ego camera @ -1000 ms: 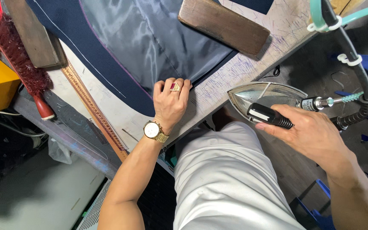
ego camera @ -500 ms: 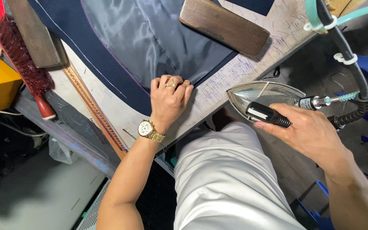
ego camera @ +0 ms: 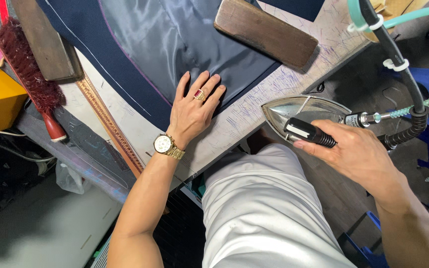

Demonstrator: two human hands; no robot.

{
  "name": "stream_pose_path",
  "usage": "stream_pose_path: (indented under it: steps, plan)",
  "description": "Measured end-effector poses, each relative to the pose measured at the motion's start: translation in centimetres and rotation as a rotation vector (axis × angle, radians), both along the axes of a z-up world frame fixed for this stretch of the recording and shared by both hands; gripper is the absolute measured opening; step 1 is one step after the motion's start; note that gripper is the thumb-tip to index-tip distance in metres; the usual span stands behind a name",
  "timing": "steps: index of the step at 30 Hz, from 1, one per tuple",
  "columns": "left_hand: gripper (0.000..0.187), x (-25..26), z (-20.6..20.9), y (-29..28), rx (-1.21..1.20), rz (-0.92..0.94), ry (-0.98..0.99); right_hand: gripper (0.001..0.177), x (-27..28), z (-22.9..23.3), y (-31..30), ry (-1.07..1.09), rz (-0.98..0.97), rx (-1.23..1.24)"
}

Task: The person irons pieces of dark fabric on a workspace, using a heavy iron and wooden blocks to press the seams and edges of the garment components.

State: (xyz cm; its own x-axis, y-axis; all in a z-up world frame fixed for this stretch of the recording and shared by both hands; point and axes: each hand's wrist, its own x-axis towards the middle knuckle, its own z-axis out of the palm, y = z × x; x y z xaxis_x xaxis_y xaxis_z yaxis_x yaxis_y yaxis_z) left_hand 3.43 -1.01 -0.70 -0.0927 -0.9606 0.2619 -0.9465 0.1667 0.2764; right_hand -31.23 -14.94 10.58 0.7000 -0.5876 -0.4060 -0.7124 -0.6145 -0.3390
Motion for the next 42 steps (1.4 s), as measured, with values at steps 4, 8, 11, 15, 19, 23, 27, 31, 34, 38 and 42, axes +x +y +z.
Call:
stream_pose_path:
  steps: [4,8,11,15,19,23,27,31,34,38,42]
  plan:
    - [0.027,0.2,-0.4,0.4,0.023,0.001,0.026,0.056,1.4,0.6,0.1,0.033,-0.102,0.096]
    - [0.029,0.5,-0.8,0.5,0.043,-0.011,0.046,0.049,4.4,1.4,0.2,0.112,-0.257,0.139]
    - [0.027,0.7,-0.9,0.5,0.043,-0.013,0.073,0.048,7.0,2.4,-0.4,0.155,-0.335,0.212]
    - [0.03,0.9,-0.7,0.5,0.067,-0.034,0.083,0.056,8.9,1.5,-0.7,0.163,-0.267,0.141]
    - [0.036,1.2,-1.0,0.8,0.111,-0.047,0.1,0.059,10.8,0.9,-0.7,0.215,-0.068,0.154]
    - [0.04,1.8,-0.8,0.9,0.161,-0.073,0.147,0.065,10.7,0.5,0.6,0.313,0.172,0.234]
    - [0.04,2.4,-0.9,1.2,0.179,-0.096,0.142,0.063,10.9,3.3,1.4,0.461,0.036,0.258]
    - [0.052,2.9,-1.1,1.5,0.231,-0.145,0.078,0.057,8.9,2.5,2.3,0.348,-0.228,0.232]
    - [0.057,3.1,-1.1,1.5,0.263,-0.184,0.052,0.056,8.5,1.7,2.3,0.173,-0.191,0.099]
    - [0.057,3.5,-0.8,1.6,0.271,-0.217,0.059,0.057,10.3,1.2,1.9,0.16,-0.084,0.058]
    - [0.058,3.5,-1.7,1.8,0.286,-0.222,0.067,0.06,11.4,0.9,2.3,0.222,0.009,0.172]
